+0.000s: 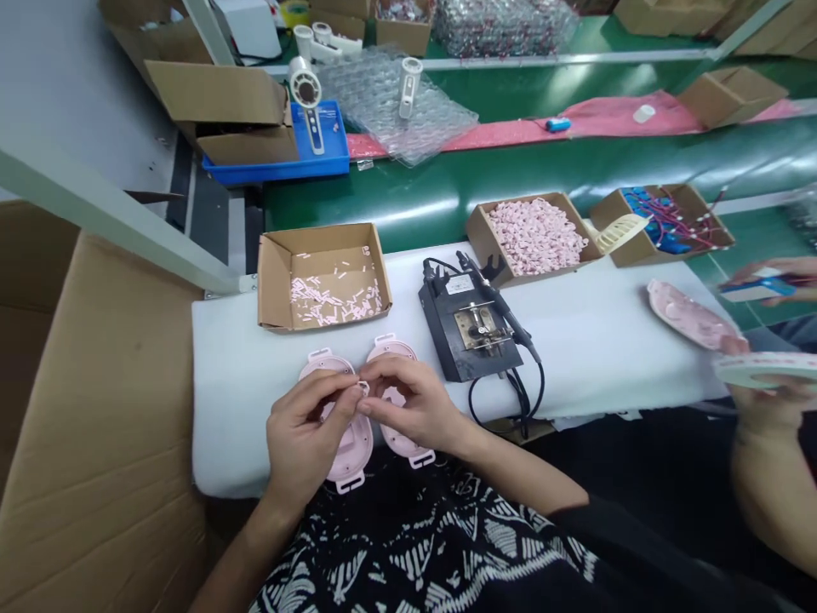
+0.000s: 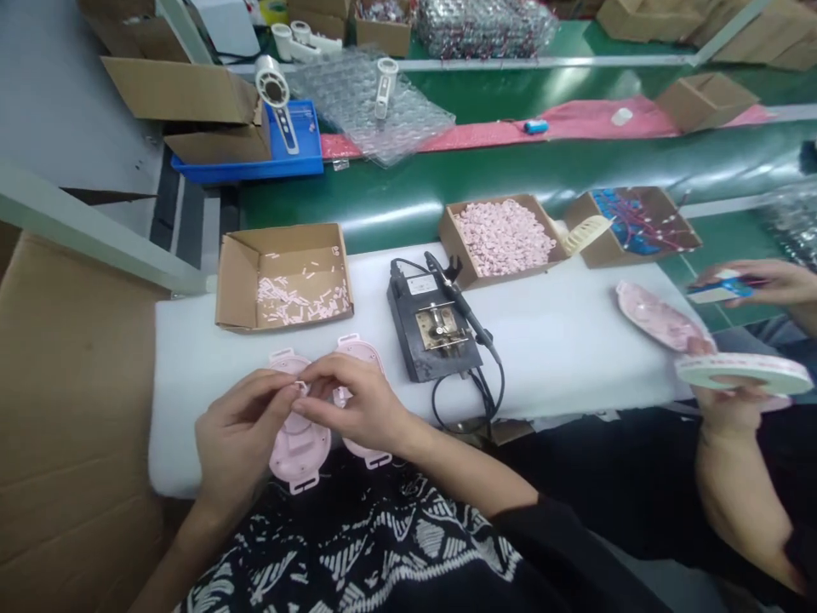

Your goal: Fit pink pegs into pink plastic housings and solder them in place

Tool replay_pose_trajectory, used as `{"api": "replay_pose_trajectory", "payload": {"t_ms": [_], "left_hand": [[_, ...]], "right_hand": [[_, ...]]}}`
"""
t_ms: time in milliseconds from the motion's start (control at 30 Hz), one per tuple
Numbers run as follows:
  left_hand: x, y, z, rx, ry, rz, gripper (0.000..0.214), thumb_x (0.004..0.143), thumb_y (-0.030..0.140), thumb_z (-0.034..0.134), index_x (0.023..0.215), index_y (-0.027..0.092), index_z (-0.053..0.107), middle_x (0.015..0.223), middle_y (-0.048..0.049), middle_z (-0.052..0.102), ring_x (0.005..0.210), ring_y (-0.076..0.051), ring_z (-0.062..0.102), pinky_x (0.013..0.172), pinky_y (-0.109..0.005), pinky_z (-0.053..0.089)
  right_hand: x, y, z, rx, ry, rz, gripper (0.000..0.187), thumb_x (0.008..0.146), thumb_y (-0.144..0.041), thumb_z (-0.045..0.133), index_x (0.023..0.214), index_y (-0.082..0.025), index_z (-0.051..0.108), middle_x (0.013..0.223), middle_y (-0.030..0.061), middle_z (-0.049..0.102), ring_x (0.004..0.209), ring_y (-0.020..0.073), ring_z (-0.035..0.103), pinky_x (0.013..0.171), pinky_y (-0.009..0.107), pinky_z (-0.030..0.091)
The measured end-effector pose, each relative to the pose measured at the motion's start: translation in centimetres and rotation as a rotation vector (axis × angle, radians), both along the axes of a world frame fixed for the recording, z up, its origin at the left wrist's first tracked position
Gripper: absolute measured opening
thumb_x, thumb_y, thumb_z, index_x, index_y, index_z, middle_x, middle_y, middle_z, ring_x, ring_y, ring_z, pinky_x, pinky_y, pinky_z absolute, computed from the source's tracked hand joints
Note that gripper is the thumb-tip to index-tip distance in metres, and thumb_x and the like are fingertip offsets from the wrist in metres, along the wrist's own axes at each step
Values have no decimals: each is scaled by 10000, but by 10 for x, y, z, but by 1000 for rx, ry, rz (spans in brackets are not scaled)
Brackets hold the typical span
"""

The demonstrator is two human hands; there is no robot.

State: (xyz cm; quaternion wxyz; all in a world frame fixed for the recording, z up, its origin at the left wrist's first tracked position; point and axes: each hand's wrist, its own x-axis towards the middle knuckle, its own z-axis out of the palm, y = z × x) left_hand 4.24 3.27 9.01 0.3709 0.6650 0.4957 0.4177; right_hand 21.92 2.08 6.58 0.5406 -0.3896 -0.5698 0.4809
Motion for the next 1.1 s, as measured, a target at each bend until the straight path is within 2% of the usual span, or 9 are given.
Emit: {"api": "replay_pose_trajectory", "payload": {"t_ms": [133,267,367,500,600,833,933,1033,1100], "left_hand": [[19,5,11,-96,-61,-28,73,861,249,763,905,305,783,876,50,763,767,-95,699,703,-187,562],[36,8,15,-250,-132,-88,38,848,288,772,871,268,795,767,27,752,642,-101,693,592,-171,572],[48,7,16,-297,-168,-111,50,838,285,776,866,248,796,717,18,743,614,-113,697,584,-178,594],[55,4,17,-259,-135,-95,68,823,283,785,876,244,800,755,7,759,608,-124,703,594,-208,615],[56,3,19,-204,-57,-89,68,825,298,787,872,250,802,793,2,767,642,-139,716,628,-238,622],[55,1,23,-65,27,-151,59,850,225,765,880,272,785,830,32,769,728,-124,716,670,-228,594],[46,20,23,143,134,-21,72,845,229,773,895,280,778,846,42,768,734,-122,704,683,-244,577],[30,61,22,406,367,167,127,884,281,729,1001,270,778,936,8,785,799,-156,723,769,-300,580],[18,89,22,407,570,208,224,936,332,647,1100,230,760,1001,-41,788,869,-197,739,832,-343,575]], "right_hand": [[15,-2,5,-30,81,-80,131,903,-299,745,990,-204,721,942,44,729,878,155,685,778,287,597],[29,-7,6,-131,276,-60,170,888,-323,760,995,-199,716,954,45,722,877,155,695,779,293,613],[36,-11,4,-168,381,-59,180,872,-330,774,975,-195,713,923,39,725,842,144,705,748,272,625],[42,-14,2,-184,393,-67,160,874,-298,767,984,-187,733,913,35,749,794,125,721,727,236,626],[46,-15,0,-194,346,-66,176,882,-325,751,972,-175,738,889,42,761,768,139,729,713,257,639],[48,-11,0,-166,281,-30,165,928,-323,689,941,-165,735,826,32,742,677,110,686,616,222,593],[43,8,9,-99,197,-41,166,942,-334,674,987,-185,731,903,35,744,755,119,698,663,245,601],[38,38,21,35,-153,-137,311,958,-352,642,1224,-193,673,1102,70,736,926,160,704,859,343,621],[39,52,26,143,-395,-208,459,972,-345,606,1393,-168,559,1214,101,710,995,184,694,959,391,596]]}}
